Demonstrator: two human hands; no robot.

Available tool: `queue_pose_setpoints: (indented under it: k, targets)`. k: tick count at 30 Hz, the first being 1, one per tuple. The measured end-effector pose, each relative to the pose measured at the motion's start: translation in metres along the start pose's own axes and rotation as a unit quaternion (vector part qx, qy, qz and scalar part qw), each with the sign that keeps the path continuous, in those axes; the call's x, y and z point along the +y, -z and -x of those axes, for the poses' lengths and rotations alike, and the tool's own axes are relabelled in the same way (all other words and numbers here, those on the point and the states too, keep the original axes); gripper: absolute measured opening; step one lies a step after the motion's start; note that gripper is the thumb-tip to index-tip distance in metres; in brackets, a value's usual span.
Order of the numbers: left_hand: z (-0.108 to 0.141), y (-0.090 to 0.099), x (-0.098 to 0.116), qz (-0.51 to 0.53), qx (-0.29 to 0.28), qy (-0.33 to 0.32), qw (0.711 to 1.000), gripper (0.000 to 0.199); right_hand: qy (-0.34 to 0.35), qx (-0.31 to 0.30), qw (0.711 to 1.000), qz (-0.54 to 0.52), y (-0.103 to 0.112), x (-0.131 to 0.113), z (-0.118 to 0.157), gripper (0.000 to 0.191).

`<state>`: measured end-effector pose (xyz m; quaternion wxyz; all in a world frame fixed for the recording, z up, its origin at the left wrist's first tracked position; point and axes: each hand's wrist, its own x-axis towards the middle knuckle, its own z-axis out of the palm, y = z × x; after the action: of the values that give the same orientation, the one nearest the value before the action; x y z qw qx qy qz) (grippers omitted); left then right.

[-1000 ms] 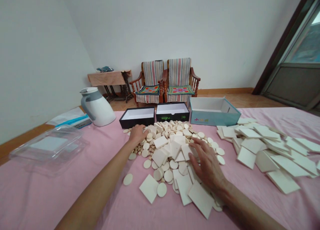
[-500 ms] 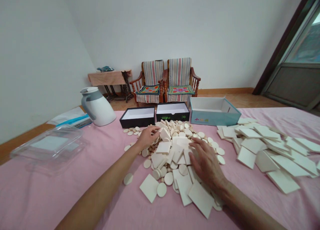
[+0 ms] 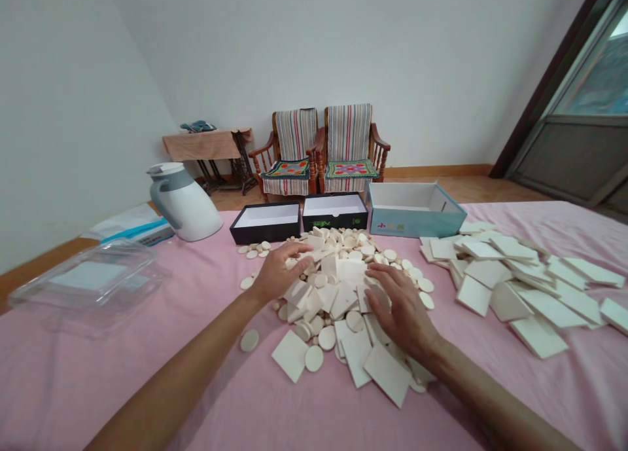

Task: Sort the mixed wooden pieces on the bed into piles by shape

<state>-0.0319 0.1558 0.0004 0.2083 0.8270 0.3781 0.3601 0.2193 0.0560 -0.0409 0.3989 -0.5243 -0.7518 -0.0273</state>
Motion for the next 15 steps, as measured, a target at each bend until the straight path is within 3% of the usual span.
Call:
queue_pose_setpoints:
  k: [1,3,7,11,15]
  targets:
    - [0.009,0.006,0.004,-0.005,-0.017,-0.012,1.0,0.031,0.006,-0.032,0.999,-0.019,0.008,-0.007,0.001,0.022]
    - [0.031,0.017,0.014,-0.043,-0.117,-0.078,0.989,0.029,0.029,-0.116,0.992,-0.046,0.026,-0.022,0.006,0.02]
    - [0.073,0.028,0.036,-0.094,-0.257,-0.138,0.952,0.048,0.063,-0.222,0.973,-0.003,0.049,-0.046,0.034,0.024]
    - [0.099,0.021,0.036,-0.183,-0.261,-0.175,0.931,0.052,0.032,-0.217,0.97,0.102,0.043,-0.051,0.061,0.023]
    - [0.1,0.003,0.024,-0.239,-0.23,-0.211,0.919,0.045,-0.002,-0.209,0.972,0.102,0.035,-0.045,0.06,0.026]
